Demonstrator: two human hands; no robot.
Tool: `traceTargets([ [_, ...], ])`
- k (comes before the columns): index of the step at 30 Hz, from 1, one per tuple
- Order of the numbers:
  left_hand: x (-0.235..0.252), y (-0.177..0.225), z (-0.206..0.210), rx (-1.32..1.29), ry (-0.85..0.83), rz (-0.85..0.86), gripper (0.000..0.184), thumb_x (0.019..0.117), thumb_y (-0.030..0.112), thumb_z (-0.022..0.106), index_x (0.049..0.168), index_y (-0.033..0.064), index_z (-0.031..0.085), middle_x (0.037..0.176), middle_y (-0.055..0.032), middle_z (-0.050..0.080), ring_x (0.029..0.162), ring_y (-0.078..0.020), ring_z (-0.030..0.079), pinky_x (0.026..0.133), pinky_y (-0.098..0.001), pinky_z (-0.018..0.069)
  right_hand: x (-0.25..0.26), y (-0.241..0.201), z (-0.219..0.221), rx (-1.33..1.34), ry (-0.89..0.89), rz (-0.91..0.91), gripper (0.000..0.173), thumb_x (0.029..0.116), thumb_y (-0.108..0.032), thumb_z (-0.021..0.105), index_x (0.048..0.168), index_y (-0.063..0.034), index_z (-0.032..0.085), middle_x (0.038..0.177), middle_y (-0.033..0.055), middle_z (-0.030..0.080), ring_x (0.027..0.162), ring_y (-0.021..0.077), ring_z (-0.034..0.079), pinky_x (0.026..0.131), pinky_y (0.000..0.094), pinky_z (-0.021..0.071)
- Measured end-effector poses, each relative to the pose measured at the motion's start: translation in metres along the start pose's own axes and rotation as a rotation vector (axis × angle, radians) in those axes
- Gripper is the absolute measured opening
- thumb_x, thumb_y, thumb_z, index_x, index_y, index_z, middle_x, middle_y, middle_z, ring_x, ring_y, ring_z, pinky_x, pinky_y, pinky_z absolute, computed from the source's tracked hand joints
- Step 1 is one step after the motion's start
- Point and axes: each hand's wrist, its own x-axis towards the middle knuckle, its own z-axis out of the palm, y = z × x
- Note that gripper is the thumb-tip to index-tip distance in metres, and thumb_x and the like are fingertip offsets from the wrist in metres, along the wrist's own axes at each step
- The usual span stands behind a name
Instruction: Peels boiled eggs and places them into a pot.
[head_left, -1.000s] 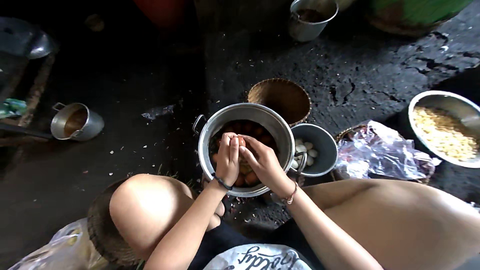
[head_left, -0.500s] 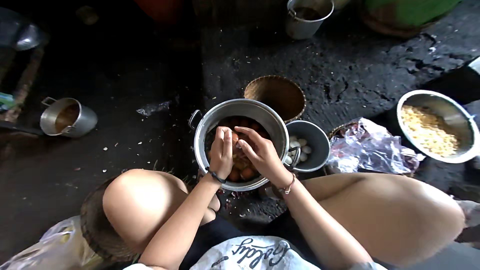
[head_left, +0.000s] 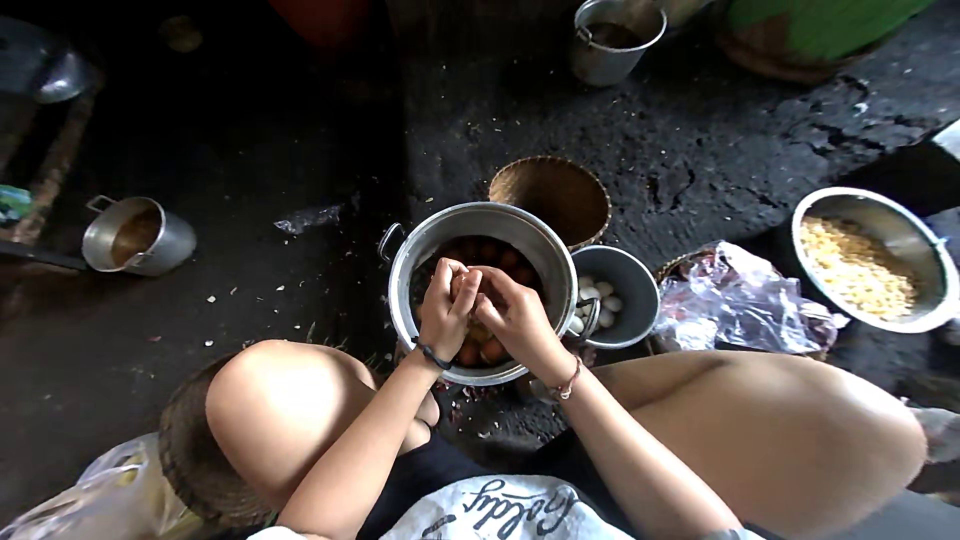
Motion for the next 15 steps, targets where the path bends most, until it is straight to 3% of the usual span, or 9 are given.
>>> traceTargets([
  [4,-0.002,0.003,-0.003,0.039,-0.073,0.025,0.031,0.1057,0.036,0.049,0.111,0.0063,0.056,0.088,-0.0028,0.057,0.069,-0.0079,0.054,0.062,-0.0245,0.0490,-0.004,-0.004,0.002,-0.070,0.023,-0.001,0.035,0.0976,-0.012,0.059,0.131,-0.0009,0.063,0.107,0.0128,0.072,0.092,0.0169,0.070,0.081,0.0348,0.0589],
  [7,-0.010,0.001,-0.006,0.071,-0.114,0.038,0.034,0.1060,0.043,0.047,0.115,0.0109,0.056,0.090,-0.0034,0.057,0.069,-0.0096,0.054,0.060,-0.0250,0.0479,-0.006,-0.007,0.002,-0.102,0.016,-0.004,0.036,0.0981,-0.009,0.057,0.132,0.0001,0.062,0.109,0.0153,0.071,0.093,0.0207,0.070,0.083,0.0376,0.0587],
  [11,-0.013,-0.002,-0.009,0.092,-0.133,0.064,0.036,0.1064,0.045,0.046,0.111,0.0107,0.055,0.086,-0.0029,0.054,0.066,-0.0096,0.051,0.057,-0.0242,0.0451,-0.008,-0.012,0.002,-0.105,0.002,0.053,0.036,0.0989,-0.007,0.057,0.134,0.0001,0.060,0.105,0.0156,0.070,0.087,0.0216,0.068,0.076,0.0387,0.0580],
  [15,-0.008,0.001,-0.009,0.068,-0.160,0.011,0.034,0.1078,0.042,0.043,0.112,0.0113,0.056,0.082,-0.0030,0.056,0.064,-0.0100,0.052,0.057,-0.0257,0.0458,-0.007,-0.010,0.002,-0.097,-0.002,0.097,0.036,0.0994,-0.002,0.054,0.135,0.0004,0.059,0.106,0.0180,0.071,0.087,0.0255,0.070,0.078,0.0427,0.0588],
])
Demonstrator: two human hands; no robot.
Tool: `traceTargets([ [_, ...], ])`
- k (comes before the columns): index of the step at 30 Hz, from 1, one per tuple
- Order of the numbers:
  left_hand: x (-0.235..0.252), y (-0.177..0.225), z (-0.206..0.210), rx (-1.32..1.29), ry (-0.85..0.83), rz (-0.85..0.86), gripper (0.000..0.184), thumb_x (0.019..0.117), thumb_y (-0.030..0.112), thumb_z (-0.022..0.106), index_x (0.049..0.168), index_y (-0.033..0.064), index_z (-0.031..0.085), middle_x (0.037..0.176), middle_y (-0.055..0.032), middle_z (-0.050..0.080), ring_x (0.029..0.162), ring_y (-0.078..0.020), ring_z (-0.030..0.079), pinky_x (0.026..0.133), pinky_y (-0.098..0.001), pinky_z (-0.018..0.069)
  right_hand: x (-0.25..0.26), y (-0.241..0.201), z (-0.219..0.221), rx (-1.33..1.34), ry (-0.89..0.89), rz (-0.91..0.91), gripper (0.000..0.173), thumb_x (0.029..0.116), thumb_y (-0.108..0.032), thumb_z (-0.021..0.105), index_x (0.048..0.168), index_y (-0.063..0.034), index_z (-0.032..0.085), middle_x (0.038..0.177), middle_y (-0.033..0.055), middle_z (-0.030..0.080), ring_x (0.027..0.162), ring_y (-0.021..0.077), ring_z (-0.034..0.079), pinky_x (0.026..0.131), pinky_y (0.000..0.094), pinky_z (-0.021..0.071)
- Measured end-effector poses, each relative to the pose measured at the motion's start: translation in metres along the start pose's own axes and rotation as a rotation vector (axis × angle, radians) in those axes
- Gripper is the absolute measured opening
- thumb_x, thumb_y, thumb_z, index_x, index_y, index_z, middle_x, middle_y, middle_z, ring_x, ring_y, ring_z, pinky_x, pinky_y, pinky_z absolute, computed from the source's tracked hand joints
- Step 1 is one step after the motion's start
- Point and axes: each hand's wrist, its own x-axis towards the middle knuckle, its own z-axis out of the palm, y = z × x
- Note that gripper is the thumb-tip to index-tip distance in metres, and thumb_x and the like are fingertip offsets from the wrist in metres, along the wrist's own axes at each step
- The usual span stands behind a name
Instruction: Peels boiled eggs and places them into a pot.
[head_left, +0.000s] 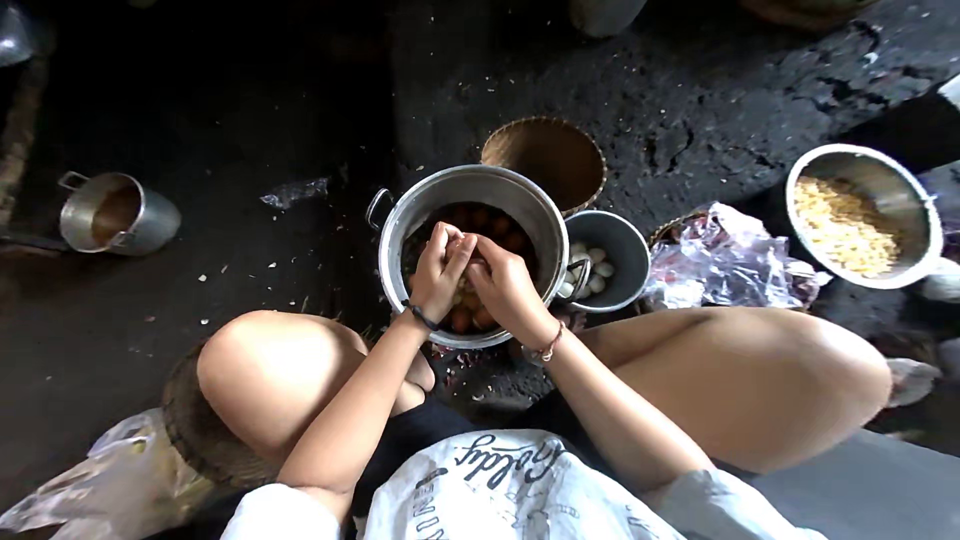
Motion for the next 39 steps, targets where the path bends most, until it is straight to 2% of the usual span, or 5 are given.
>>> traceTargets([
  [6,0.005,0.010,-0.010,-0.074,-0.037,-0.143,0.054,0.1086,0.053,0.031,0.118,0.0104,0.063,0.096,-0.0032,0.064,0.080,-0.0087,0.060,0.072,-0.0293,0.0526,0.008,0.011,-0.013,0.229,-0.132,0.057,0.039,0.1072,-0.005,0.038,0.143,-0.0052,0.055,0.109,0.0144,0.071,0.075,0.0178,0.073,0.069,0.0358,0.0644],
  [13,0.008,0.006,-0.011,0.124,0.045,-0.059,0.054,0.1101,0.048,0.030,0.101,0.0092,0.066,0.083,-0.0041,0.063,0.071,-0.0126,0.060,0.064,-0.0329,0.0515,0.013,0.016,-0.018,0.097,-0.117,-0.179,0.040,0.0979,-0.020,0.070,0.134,-0.0066,0.061,0.106,0.0068,0.073,0.086,0.0094,0.071,0.079,0.0277,0.0615],
  [23,0.004,0.008,-0.015,0.200,0.051,-0.034,0.067,0.1074,0.059,0.026,0.089,0.0087,0.066,0.067,-0.0024,0.057,0.056,-0.0115,0.054,0.053,-0.0311,0.0466,0.004,0.008,0.000,-0.188,-0.077,-0.180,0.028,0.0998,-0.016,0.064,0.124,-0.0014,0.063,0.097,0.0137,0.071,0.079,0.0236,0.070,0.072,0.0414,0.0606],
  [32,0.012,0.004,-0.010,0.179,0.082,-0.028,0.061,0.1105,0.042,0.027,0.088,0.0048,0.070,0.074,-0.0005,0.064,0.070,-0.0059,0.061,0.067,-0.0291,0.0514,0.002,0.012,0.001,-0.158,-0.019,-0.198,0.023,0.0985,0.000,0.055,0.120,-0.0010,0.062,0.084,0.0125,0.067,0.065,0.0221,0.064,0.060,0.0389,0.0567],
  [39,0.013,0.006,-0.016,0.158,0.034,-0.060,0.062,0.1089,0.047,0.031,0.079,0.0061,0.067,0.064,0.0021,0.058,0.060,-0.0059,0.057,0.058,-0.0299,0.0488,0.007,0.013,-0.017,-0.087,-0.167,-0.247,0.026,0.1025,-0.023,0.062,0.121,-0.0049,0.064,0.096,0.0088,0.069,0.076,0.0141,0.068,0.069,0.0322,0.0602],
])
